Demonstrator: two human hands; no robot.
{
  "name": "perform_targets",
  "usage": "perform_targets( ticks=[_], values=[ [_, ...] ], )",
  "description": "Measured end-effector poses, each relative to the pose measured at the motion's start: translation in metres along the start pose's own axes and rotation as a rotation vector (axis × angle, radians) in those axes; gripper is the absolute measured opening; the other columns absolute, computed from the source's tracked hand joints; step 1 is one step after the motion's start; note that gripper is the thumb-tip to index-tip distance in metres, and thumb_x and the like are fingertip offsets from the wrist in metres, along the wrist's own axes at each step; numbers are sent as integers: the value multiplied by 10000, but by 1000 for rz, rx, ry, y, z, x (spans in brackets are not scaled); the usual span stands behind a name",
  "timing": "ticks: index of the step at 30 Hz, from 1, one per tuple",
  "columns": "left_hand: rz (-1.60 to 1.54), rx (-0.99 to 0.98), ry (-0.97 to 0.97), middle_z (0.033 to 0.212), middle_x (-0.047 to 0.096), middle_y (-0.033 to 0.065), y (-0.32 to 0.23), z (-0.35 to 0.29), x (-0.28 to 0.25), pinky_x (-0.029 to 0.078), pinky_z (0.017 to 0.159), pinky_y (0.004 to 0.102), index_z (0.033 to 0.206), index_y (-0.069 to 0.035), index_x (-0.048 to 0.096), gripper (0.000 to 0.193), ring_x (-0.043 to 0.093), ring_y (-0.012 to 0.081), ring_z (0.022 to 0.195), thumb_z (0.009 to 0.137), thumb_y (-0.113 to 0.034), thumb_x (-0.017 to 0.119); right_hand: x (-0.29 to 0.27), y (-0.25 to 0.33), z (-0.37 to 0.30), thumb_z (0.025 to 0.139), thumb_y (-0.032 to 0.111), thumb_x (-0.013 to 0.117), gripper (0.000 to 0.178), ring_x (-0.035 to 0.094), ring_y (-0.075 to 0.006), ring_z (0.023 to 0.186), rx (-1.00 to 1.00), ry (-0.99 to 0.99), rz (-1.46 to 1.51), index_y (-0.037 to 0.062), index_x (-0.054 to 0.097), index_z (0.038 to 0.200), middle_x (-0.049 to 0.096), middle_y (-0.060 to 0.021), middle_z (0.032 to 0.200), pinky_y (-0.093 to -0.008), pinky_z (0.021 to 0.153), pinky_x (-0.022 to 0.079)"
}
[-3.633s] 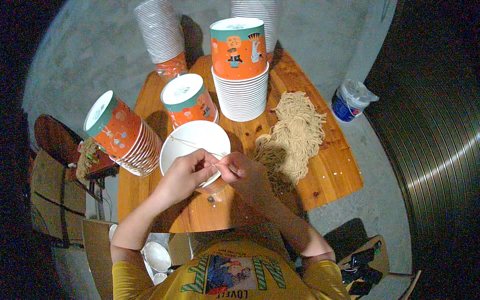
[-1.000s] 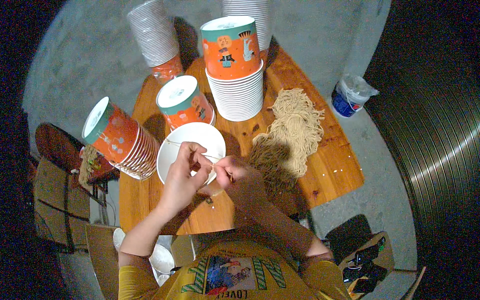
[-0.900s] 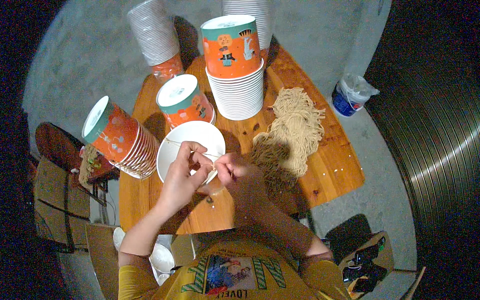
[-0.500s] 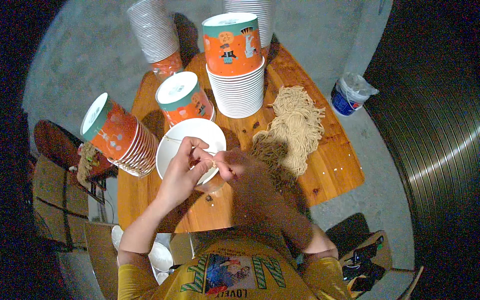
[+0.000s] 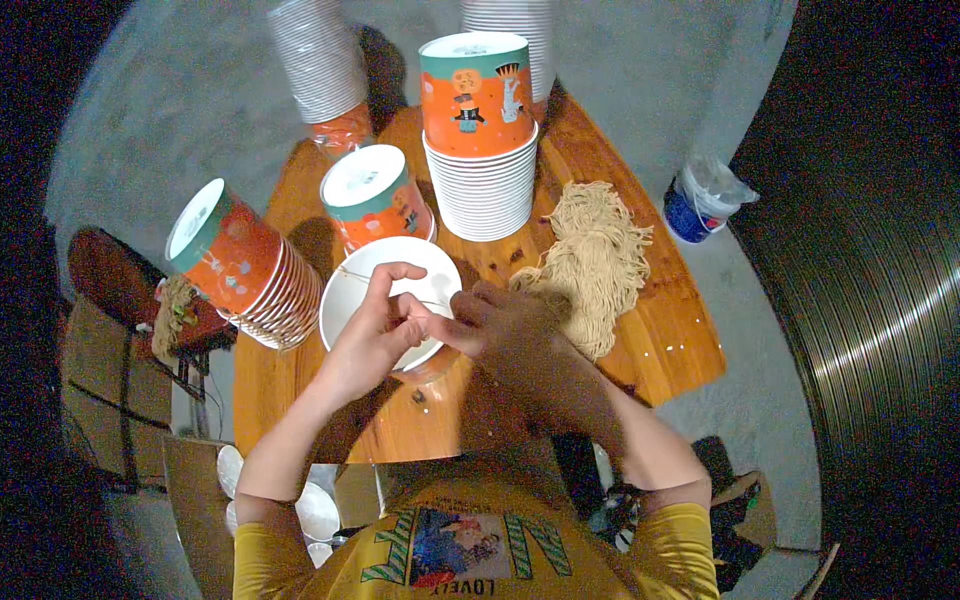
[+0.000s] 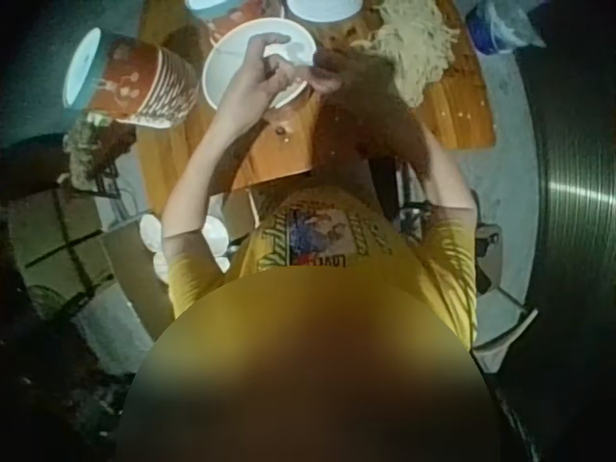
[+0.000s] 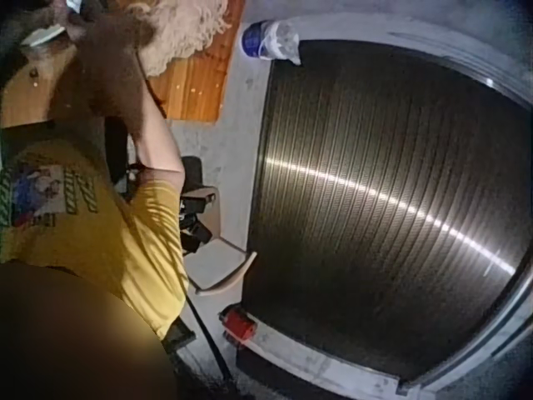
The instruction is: Threading string through paper bowls to assemble them for manufacturing/packaging.
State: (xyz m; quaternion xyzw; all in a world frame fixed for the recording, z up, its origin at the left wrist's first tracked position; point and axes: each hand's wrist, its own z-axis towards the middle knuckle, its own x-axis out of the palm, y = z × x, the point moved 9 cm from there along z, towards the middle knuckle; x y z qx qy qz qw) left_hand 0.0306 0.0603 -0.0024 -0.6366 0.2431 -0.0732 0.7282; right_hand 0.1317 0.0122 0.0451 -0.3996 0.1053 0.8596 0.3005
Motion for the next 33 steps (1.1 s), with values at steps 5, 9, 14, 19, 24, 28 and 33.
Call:
perform_targets(
  ticks=[5,9,14,19,24,28,33],
  values=[
    [15,-9,40,785,500,25,-1,0,3,421,691,233,1290,-100,247,491,495,101,738,886,70,468,0,5,5,640,80,657,274,543,-165,660,-162,-25,-44,162,612,898,495,19,751,-277,504,457],
    [19,-22,35,787,487,23,-3,-1,3,415,682,228,1311,-110,226,532,491,102,738,872,93,448,2,11,9,675,73,654,241,551,-167,662,-304,-9,31,129,577,897,494,5,764,-285,497,463],
    [84,73,68,799,464,14,-14,-3,5,411,727,251,1324,-122,216,589,487,105,757,848,102,480,13,9,13,700,94,653,209,559,-188,656,-271,36,14,82,550,881,485,-30,751,-308,501,473],
    [71,86,56,784,457,10,-10,-2,7,411,744,255,1315,-107,232,587,484,105,754,844,73,533,28,-12,9,693,115,659,174,562,-216,612,-46,106,221,65,541,811,495,-48,685,-347,507,464],
    [110,112,38,773,466,13,-10,-2,7,424,748,262,1288,-90,268,541,487,109,748,847,60,545,48,-43,-10,768,302,617,236,585,-239,611,660,317,721,72,568,777,581,-117,638,-364,568,449],
    [151,110,2,779,490,14,-13,-3,6,428,757,264,1275,-83,289,526,500,110,762,842,58,553,58,-51,-19,782,334,601,270,567,-189,588,771,287,920,66,576,756,577,-85,619,-332,563,442],
    [165,104,-10,758,483,27,-10,-3,3,450,757,283,1254,-72,291,502,509,130,734,840,63,540,82,-52,-38,843,358,548,323,474,-62,549,976,493,1196,65,592,715,523,27,594,-225,507,356]
  ],
)
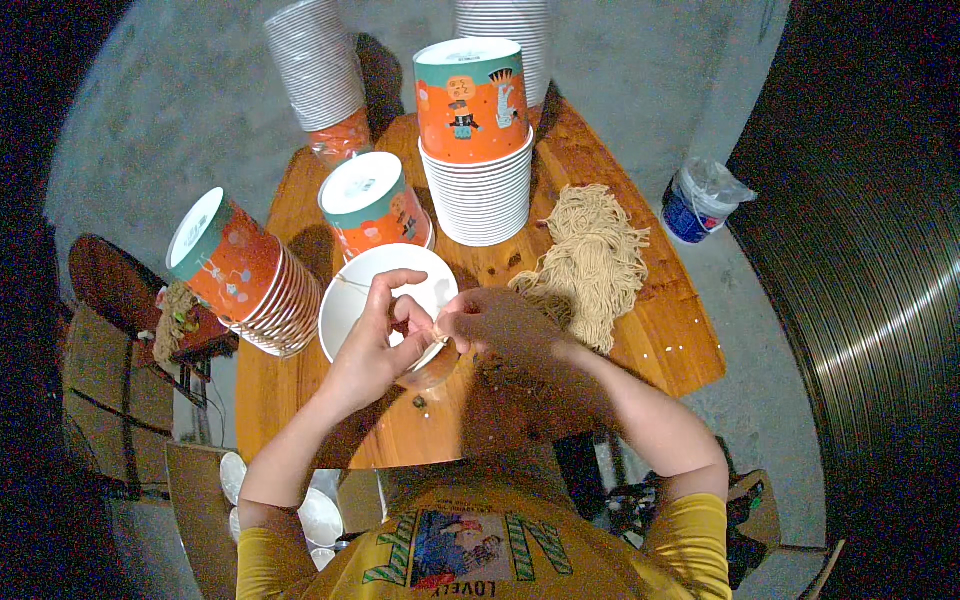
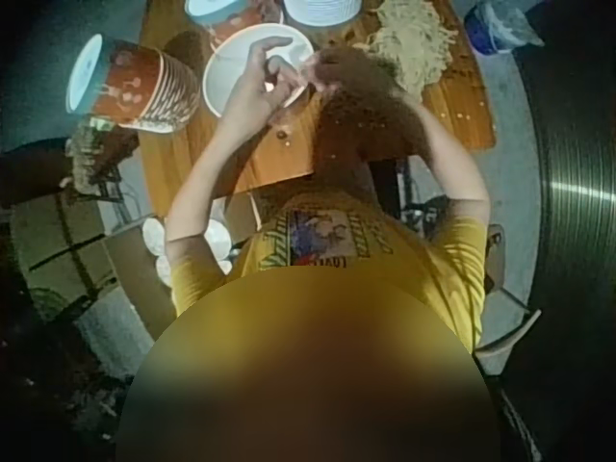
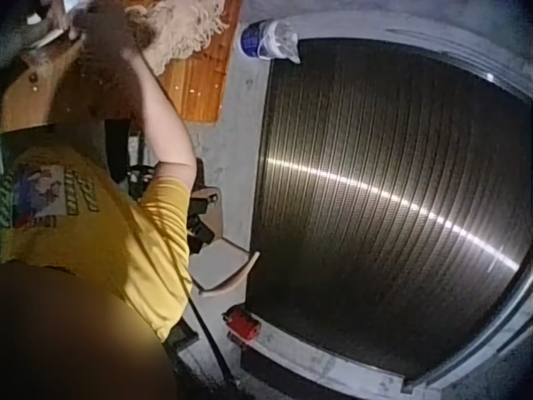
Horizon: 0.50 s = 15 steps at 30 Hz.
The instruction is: Threading string through paper bowls to assemble them for manufacturing/packaging.
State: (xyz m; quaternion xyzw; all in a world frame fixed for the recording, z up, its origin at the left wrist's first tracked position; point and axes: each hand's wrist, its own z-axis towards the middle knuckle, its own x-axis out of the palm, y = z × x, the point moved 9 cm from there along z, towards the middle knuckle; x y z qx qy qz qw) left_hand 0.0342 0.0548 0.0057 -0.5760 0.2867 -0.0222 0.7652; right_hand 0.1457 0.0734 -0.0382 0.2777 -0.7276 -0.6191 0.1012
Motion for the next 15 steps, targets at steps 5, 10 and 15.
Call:
perform_targets(
  ticks=[5,10,15],
  values=[
    [11,-5,2,755,487,30,0,0,-1,453,779,285,1244,-67,297,490,516,130,734,840,60,545,3,19,-13,851,266,573,229,438,-63,530,-167,-154,-27,66,581,740,488,29,577,-238,493,354],
    [15,2,-18,752,491,29,-2,1,-2,452,759,285,1235,-62,312,477,514,130,728,843,48,560,6,30,-26,849,149,585,96,413,-56,532,-469,-325,-278,68,548,812,453,28,590,-257,491,359],
    [20,9,-13,739,492,33,-2,-1,0,447,717,281,1227,-56,328,458,512,132,715,848,37,568,5,19,-20,864,141,558,84,418,-57,520,-341,-281,-90,73,532,822,451,52,592,-227,473,329]
  ],
)
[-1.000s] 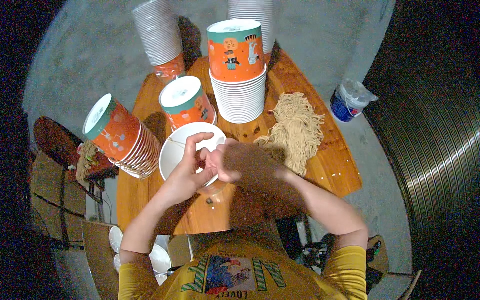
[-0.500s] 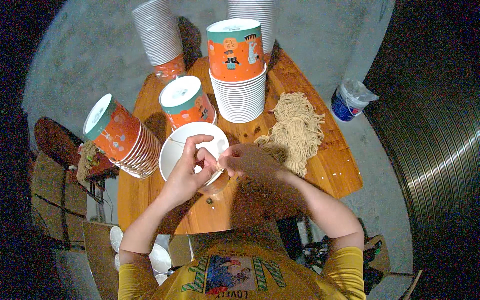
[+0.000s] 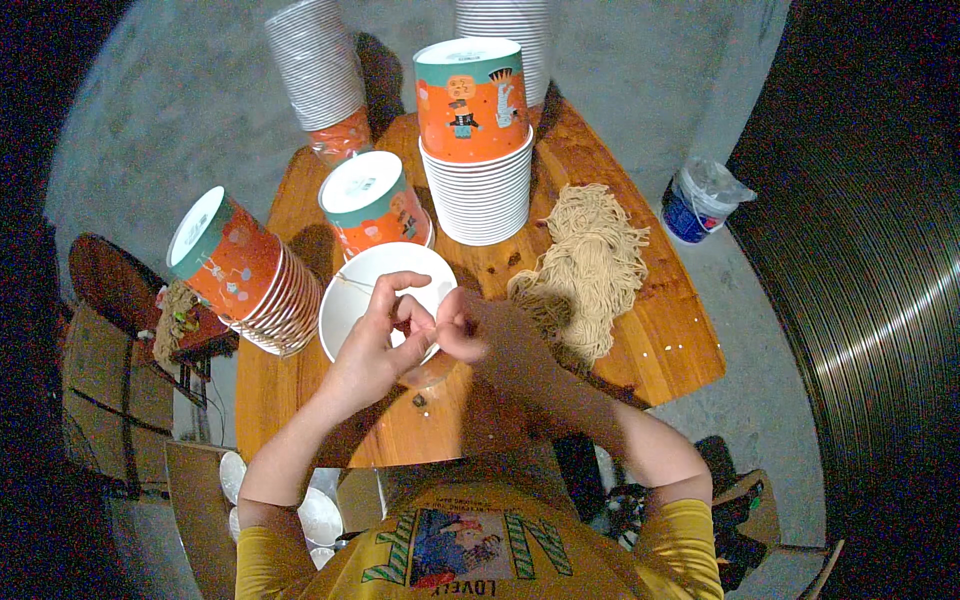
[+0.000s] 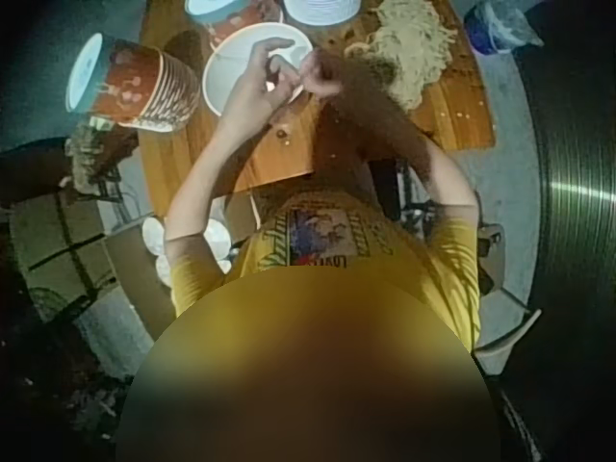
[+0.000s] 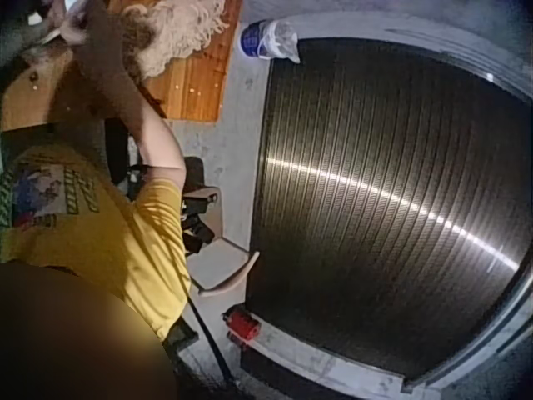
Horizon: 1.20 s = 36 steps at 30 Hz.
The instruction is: Threading string through paper bowls to assemble them for manufacturing/packaging.
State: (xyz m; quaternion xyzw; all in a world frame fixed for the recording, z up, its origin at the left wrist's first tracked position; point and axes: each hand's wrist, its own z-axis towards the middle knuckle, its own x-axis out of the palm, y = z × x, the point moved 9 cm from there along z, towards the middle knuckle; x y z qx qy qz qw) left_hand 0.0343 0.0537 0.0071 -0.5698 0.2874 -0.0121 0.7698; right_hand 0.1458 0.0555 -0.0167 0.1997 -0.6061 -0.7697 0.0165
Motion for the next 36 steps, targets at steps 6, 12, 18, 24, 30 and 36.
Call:
perform_targets(
  ticks=[6,12,18,24,30,36],
  values=[
    [48,41,10,783,532,20,-4,-1,1,441,720,255,1236,-65,331,461,515,100,737,855,47,565,9,-23,0,891,188,539,124,404,-46,459,375,158,432,75,559,843,466,48,559,-195,425,297],
    [39,32,1,777,525,19,-1,-1,-1,444,717,254,1231,-64,335,452,515,102,739,857,46,564,2,-14,2,902,187,548,117,430,-49,458,207,35,393,75,553,869,468,46,552,-205,423,328],
    [17,7,-8,751,510,44,-1,-1,-1,453,691,284,1222,-56,339,434,520,140,703,856,34,556,-4,10,-4,887,78,555,26,486,-62,489,-123,-82,-222,69,530,884,511,16,578,-221,453,377],
    [64,53,43,805,498,37,-7,-2,2,454,707,275,1223,-62,354,447,522,133,745,835,43,549,2,-4,-4,915,134,516,89,502,-69,497,84,-25,69,64,511,861,532,5,593,-220,470,391],
    [87,13,42,814,492,45,-6,-3,1,454,720,275,1196,-54,377,425,524,135,758,820,43,549,3,-13,-12,932,148,482,87,500,-60,527,179,-34,183,74,488,886,532,-4,599,-215,507,412],
    [299,123,-11,824,524,58,-11,-2,0,451,718,284,967,-16,529,150,535,161,768,820,-9,559,3,-18,-22,927,169,496,104,504,-58,571,10,-78,194,76,499,880,558,-7,686,-220,523,420]
  ],
)
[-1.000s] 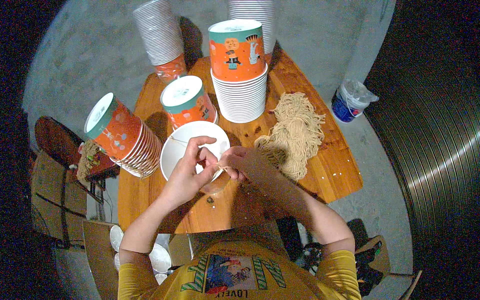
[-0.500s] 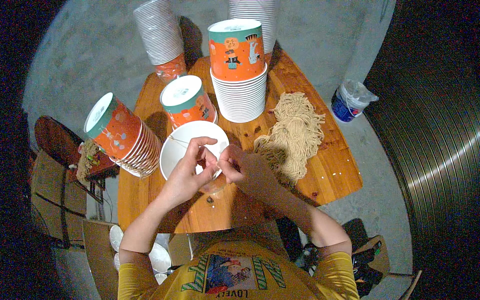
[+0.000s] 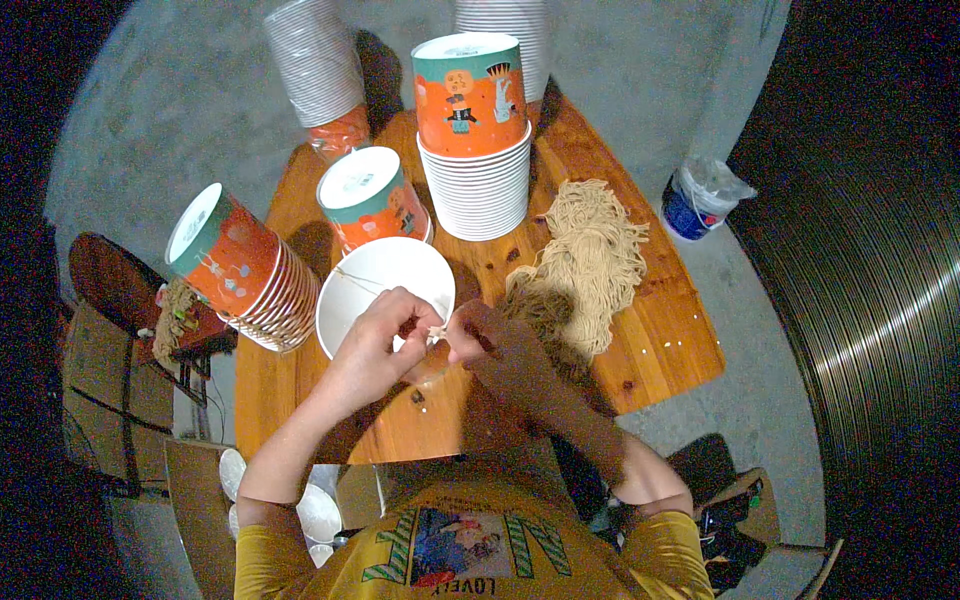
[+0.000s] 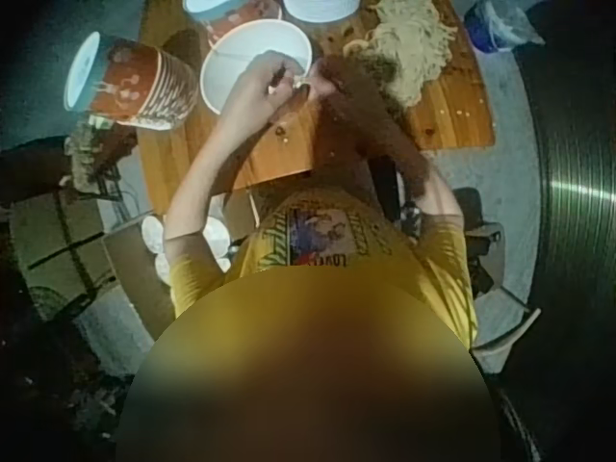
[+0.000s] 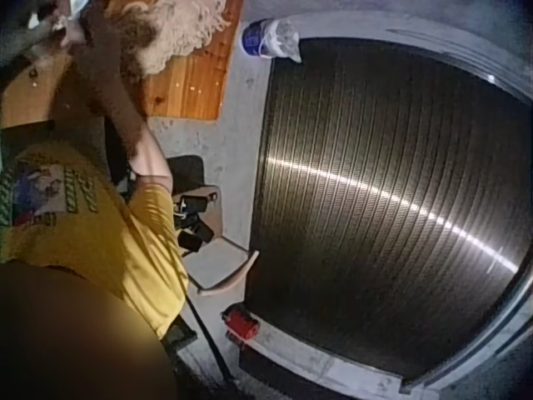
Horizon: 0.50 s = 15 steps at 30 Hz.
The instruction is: Threading string through paper bowls to assemble them for manufacturing/packaging.
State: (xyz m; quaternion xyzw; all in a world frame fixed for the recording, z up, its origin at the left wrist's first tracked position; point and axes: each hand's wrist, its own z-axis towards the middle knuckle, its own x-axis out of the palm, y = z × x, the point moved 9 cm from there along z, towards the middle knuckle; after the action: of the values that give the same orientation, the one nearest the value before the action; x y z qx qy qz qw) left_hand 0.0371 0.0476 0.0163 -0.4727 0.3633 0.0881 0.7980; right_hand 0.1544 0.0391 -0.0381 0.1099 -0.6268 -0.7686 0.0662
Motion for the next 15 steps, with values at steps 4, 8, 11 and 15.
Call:
perform_targets(
  ticks=[4,8,11,15],
  values=[
    [122,97,-79,815,518,112,-10,0,-4,441,720,361,833,-13,542,69,522,272,809,770,3,565,-1,7,-6,888,173,534,124,600,-174,712,-47,2,-233,50,518,897,580,-91,792,-314,668,482],
    [200,158,-155,790,507,133,-18,0,-8,439,704,405,801,-9,532,88,509,320,796,730,21,574,3,23,-13,868,127,544,94,574,-249,769,-288,-12,-371,36,525,857,547,-113,804,-344,700,457],
    [260,185,-182,763,505,133,-20,-1,-9,443,678,405,783,-6,515,113,510,318,768,700,23,586,11,29,-17,855,80,540,57,549,-267,750,-405,-33,-393,24,534,861,527,-113,795,-348,685,440],
    [315,204,-197,741,505,128,-22,0,-11,446,654,399,769,-8,501,136,509,314,741,675,21,596,18,21,-17,847,66,534,47,533,-292,733,-402,-60,-342,24,514,843,525,-120,797,-374,677,434]
  ],
)
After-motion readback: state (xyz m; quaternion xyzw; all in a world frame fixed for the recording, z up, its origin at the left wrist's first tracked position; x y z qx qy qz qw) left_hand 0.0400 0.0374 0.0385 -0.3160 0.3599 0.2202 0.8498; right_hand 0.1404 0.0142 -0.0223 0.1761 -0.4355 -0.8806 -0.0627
